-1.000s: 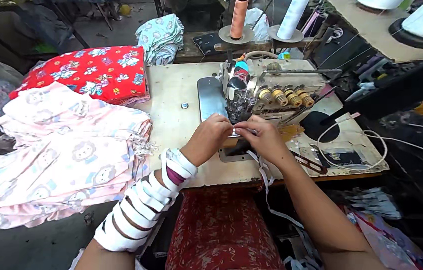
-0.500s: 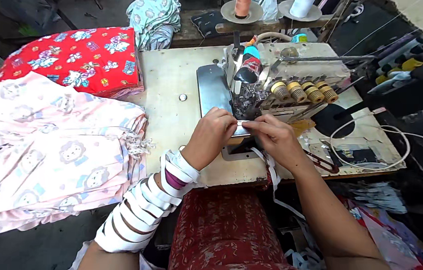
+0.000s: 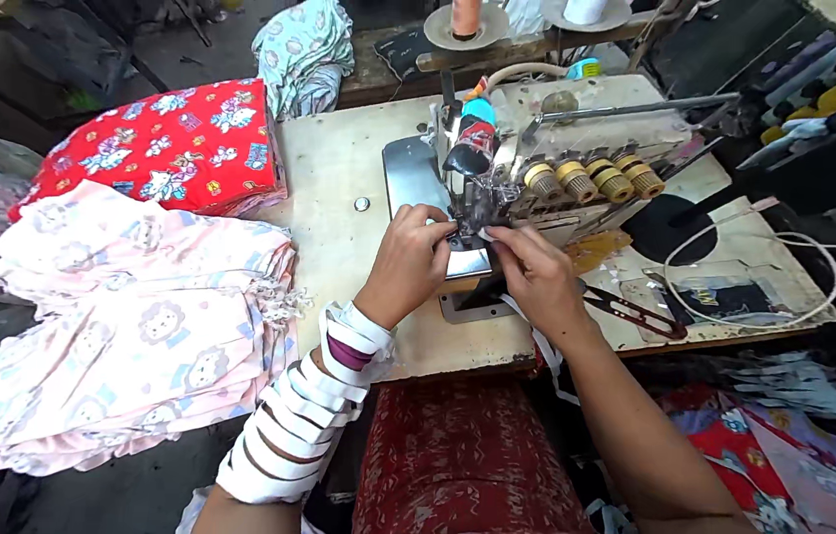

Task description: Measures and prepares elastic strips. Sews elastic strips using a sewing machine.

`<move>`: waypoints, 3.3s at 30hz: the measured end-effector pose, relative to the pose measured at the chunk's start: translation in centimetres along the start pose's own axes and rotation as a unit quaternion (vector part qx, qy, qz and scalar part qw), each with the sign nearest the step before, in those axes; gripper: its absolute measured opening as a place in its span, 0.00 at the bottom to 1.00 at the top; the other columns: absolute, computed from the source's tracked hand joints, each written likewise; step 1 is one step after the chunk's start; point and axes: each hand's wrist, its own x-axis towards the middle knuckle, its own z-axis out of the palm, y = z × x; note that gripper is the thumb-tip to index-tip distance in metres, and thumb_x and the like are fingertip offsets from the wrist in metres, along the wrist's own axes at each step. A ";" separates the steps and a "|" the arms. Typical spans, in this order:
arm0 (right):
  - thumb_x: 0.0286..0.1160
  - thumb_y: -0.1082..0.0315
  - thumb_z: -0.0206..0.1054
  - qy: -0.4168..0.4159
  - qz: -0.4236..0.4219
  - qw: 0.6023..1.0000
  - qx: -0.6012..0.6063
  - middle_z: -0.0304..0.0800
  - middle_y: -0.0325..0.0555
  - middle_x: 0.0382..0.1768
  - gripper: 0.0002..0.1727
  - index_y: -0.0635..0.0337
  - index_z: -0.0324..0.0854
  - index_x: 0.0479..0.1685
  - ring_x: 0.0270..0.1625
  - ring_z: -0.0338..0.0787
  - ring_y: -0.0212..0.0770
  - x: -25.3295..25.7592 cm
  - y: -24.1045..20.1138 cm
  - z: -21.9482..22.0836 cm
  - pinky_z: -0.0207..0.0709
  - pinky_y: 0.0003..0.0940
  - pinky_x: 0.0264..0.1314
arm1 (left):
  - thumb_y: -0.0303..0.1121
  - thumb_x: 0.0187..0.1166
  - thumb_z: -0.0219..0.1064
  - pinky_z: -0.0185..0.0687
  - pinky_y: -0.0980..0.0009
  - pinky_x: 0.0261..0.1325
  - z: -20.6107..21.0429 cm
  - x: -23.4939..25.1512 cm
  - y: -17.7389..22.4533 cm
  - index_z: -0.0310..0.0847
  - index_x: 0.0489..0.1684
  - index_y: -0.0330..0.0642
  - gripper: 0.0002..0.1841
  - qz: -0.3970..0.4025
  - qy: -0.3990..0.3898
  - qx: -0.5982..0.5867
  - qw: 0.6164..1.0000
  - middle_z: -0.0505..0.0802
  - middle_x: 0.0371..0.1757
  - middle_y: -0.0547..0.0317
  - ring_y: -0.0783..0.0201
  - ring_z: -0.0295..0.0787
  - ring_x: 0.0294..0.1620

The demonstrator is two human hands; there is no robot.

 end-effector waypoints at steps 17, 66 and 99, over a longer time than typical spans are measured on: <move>0.94 0.60 0.47 -0.046 0.340 0.856 0.387 0.82 0.33 0.31 0.22 0.69 0.82 0.56 0.28 0.77 0.19 -5.4 -1.3 -3.0 0.74 0.19 0.35 | 0.19 0.82 0.57 0.86 0.46 0.58 3.2 -1.7 10.0 0.88 0.55 0.25 0.14 -0.077 -0.132 -0.048 0.987 0.93 0.46 0.32 0.38 0.93 0.49; 0.79 0.60 0.69 -0.315 0.175 0.910 0.204 0.90 0.37 0.34 0.16 0.63 0.90 0.54 0.30 0.80 0.20 -14.6 -4.0 -6.4 0.74 0.18 0.36 | 0.22 0.78 0.66 0.89 0.62 0.45 -6.0 -21.8 3.9 0.91 0.46 0.31 0.08 -0.203 0.024 -0.013 0.979 0.93 0.45 0.43 0.57 0.92 0.39; 0.80 0.63 0.68 -0.155 0.188 0.968 0.063 0.86 0.43 0.28 0.16 0.71 0.83 0.49 0.27 0.81 0.19 -14.5 -0.1 -2.9 0.75 0.14 0.33 | 0.36 0.74 0.77 0.56 0.38 0.87 1.4 -25.8 -2.7 0.92 0.40 0.30 0.13 -0.144 0.226 0.062 0.961 0.95 0.56 0.42 0.40 0.83 0.74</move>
